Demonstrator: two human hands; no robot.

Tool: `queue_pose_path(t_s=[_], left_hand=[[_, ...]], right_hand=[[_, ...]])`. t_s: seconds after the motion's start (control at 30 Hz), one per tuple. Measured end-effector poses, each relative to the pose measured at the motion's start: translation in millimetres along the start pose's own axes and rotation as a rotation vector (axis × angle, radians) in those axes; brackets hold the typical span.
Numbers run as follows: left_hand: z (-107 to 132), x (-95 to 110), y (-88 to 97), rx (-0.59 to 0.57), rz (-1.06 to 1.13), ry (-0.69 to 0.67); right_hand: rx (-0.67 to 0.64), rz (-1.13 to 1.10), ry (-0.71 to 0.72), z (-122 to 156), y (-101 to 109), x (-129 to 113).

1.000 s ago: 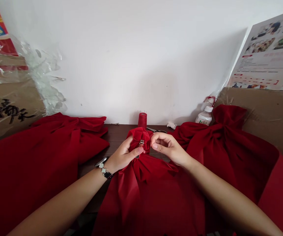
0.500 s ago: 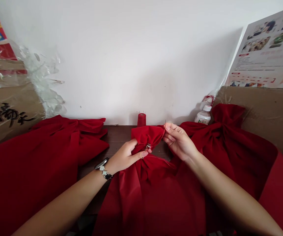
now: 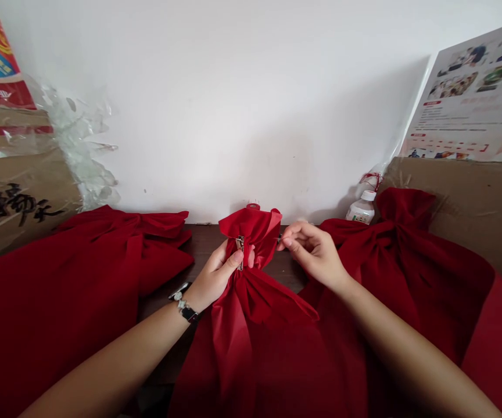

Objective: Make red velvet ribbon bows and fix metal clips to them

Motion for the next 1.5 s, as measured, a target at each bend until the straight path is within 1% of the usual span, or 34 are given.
queue_pose_path(t_s=[0.07, 0.1, 0.23, 0.33, 0.43, 0.53, 0.63, 0.9, 1.07, 1.2, 1.3, 1.5], left_hand=[[1, 4, -3.2, -0.026, -0.004, -0.024], [2, 6, -4.8, -0.045, -0.02, -0.037], [7, 10, -9.1, -0.103, -0.095, -0.041], [9, 11, -11.4, -0.151, -0.079, -0.03], [9, 12, -14.2, -0.198, 0.027, -0.038], [10, 11, -16.1, -0.241, 0.111, -0.033], [11, 10, -16.4, -0.27, 0.133, -0.006], [7, 16, -16.3, -0.292, 0.123, -0.01], [9, 13, -15.6, -0.305, 0.124, 0.011], [10, 13, -14.8, -0.306, 0.067, 0.001], [10, 14, -14.6, -0.303, 0.048, -0.019], [10, 15, -14.4, -0.297, 0.054, -0.012]], right_hand=[[-0.022, 0.1, 0.025, 4, -6, 1], [-0.009, 0.122, 0.032, 5, -9, 2], [0.064, 0.059, 0.051, 9, -16, 4], [0.005, -0.036, 0.057, 9, -17, 6], [-0.058, -0.092, 0.066, 9, -18, 6], [-0.079, -0.09, 0.069, 9, -20, 5], [-0.096, -0.042, 0.079, 9, -20, 4], [-0.103, 0.111, 0.089, 8, -14, 7], [-0.109, 0.169, 0.154, 10, -13, 4], [-0.092, 0.191, 0.157, 11, -14, 1], [-0.09, 0.172, 0.153, 11, -14, 1], [-0.128, 0.015, 0.121, 12, -17, 3]])
Point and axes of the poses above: each hand's wrist, its own z-axis away from the middle knuckle, its own y-axis out of the back of the hand, x = y × z, the point moved 1 cm from there along -z, towards the middle knuckle, and after that the axes turned 12 degrees about -y, right-handed, at the moved point
